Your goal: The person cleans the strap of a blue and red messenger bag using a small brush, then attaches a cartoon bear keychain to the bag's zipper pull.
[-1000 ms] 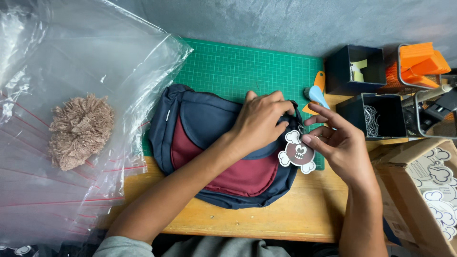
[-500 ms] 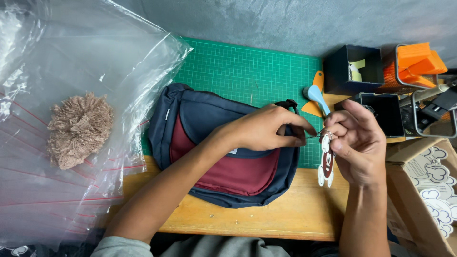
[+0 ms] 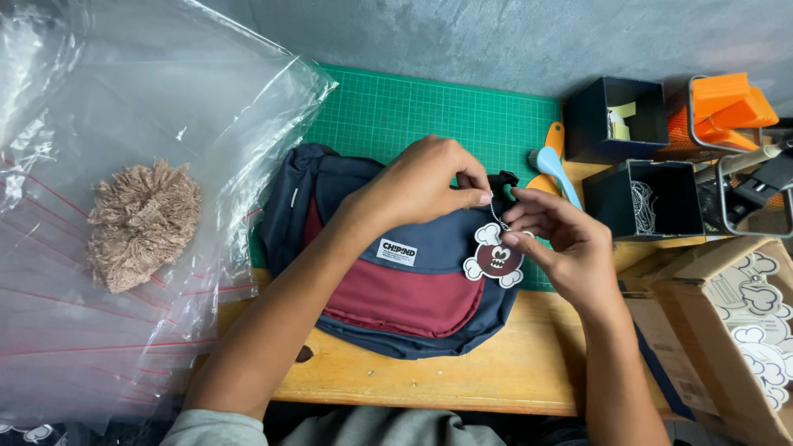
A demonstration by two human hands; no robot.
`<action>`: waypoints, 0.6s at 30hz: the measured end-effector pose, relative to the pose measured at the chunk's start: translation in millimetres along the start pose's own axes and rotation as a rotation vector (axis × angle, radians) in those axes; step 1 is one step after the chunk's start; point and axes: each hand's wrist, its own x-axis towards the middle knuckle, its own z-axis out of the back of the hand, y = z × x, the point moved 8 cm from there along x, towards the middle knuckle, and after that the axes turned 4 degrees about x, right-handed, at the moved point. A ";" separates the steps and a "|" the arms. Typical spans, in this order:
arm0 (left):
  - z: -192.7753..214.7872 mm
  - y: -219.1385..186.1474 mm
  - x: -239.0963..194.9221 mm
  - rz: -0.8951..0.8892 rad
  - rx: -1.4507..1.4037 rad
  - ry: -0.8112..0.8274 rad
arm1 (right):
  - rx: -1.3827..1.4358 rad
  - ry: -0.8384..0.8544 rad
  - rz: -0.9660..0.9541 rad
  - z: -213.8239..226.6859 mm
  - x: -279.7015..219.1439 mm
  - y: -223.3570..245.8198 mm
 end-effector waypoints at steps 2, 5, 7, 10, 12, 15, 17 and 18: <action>-9.3 3.8 2.5 -0.021 0.023 -0.018 | -0.132 0.020 0.049 -5.3 1.1 13.4; -17.4 1.5 2.4 -0.060 0.069 -0.049 | -0.365 0.016 0.152 -6.2 2.5 30.2; -18.3 -4.6 0.6 -0.079 0.091 -0.062 | -0.466 -0.010 0.205 -1.7 3.3 32.5; -16.8 -13.2 -1.9 -0.096 0.052 -0.074 | -0.492 -0.097 0.246 5.6 3.4 33.4; -17.5 -14.3 0.1 -0.098 0.059 -0.083 | -0.602 -0.018 0.224 -7.0 4.5 39.8; -9.5 -18.7 -5.0 -0.110 0.057 -0.093 | -0.618 0.007 0.215 -12.5 1.6 32.4; -5.6 -16.7 -5.7 -0.120 0.069 -0.107 | -0.566 0.008 0.192 -12.6 0.0 33.1; -2.7 -16.0 -6.3 -0.130 0.080 -0.123 | -0.515 0.012 0.170 -12.8 -0.4 32.7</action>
